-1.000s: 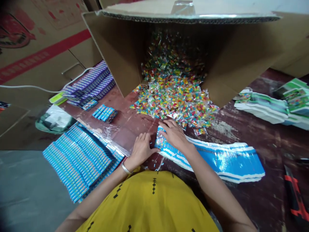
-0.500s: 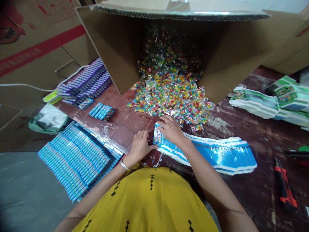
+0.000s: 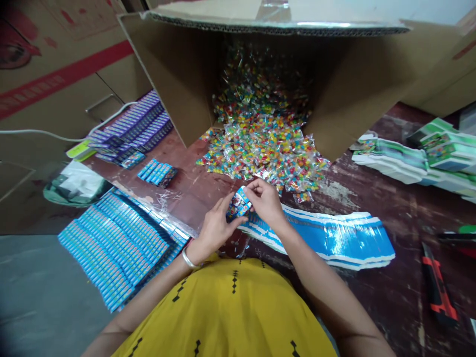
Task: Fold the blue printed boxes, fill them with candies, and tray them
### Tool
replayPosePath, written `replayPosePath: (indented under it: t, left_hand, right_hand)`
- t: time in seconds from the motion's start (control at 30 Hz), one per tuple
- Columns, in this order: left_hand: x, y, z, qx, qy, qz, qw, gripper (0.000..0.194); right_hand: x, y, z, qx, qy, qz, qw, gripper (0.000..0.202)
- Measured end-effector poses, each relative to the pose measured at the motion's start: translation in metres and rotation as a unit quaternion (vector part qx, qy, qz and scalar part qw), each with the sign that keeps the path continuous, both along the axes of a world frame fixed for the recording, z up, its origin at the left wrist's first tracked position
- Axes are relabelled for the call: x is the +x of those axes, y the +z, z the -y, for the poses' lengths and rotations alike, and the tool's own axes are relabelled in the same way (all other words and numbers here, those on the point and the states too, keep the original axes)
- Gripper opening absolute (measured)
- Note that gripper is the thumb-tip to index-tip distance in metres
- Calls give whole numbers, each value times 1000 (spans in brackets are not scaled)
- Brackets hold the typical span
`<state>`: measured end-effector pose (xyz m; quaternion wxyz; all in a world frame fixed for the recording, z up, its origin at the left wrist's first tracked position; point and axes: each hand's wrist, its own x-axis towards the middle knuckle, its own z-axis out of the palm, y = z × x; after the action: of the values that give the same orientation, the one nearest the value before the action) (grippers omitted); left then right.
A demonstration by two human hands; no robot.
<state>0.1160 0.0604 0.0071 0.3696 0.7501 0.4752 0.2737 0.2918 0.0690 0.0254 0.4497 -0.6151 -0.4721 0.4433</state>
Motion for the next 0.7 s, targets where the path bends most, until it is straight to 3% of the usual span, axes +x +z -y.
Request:
replayPosePath:
  t: [0.1, 0.2, 0.3, 0.4, 0.53, 0.63, 0.7]
  left_hand:
    - [-5, 6, -10, -126, -26, 156, 979, 65]
    - [-12, 8, -20, -279, -87, 300, 908, 55]
    - [-18, 6, -23, -348, -114, 351, 862, 50]
    - [-21, 6, -20, -355, -155, 328, 861, 48]
    - [-22, 6, -14, -340, -196, 262, 882, 43]
    - [-22, 3, -13, -336, -148, 266, 892, 37]
    - [-22, -1, -15, -338, -100, 290, 890, 35]
  right_hand:
    - [-3, 6, 11, 27, 48, -28, 998, 38]
    - [-7, 10, 24, 46, 149, -7, 988, 47]
    - [-7, 14, 28, 51, 201, 26, 978, 46]
    - [0, 22, 21, 18, 233, 24, 972, 28]
    - [16, 31, 12, -68, 345, 21, 936, 19]
    - [18, 31, 12, -96, 402, 23, 910, 20]
    - [14, 28, 14, -86, 355, 2, 931, 26]
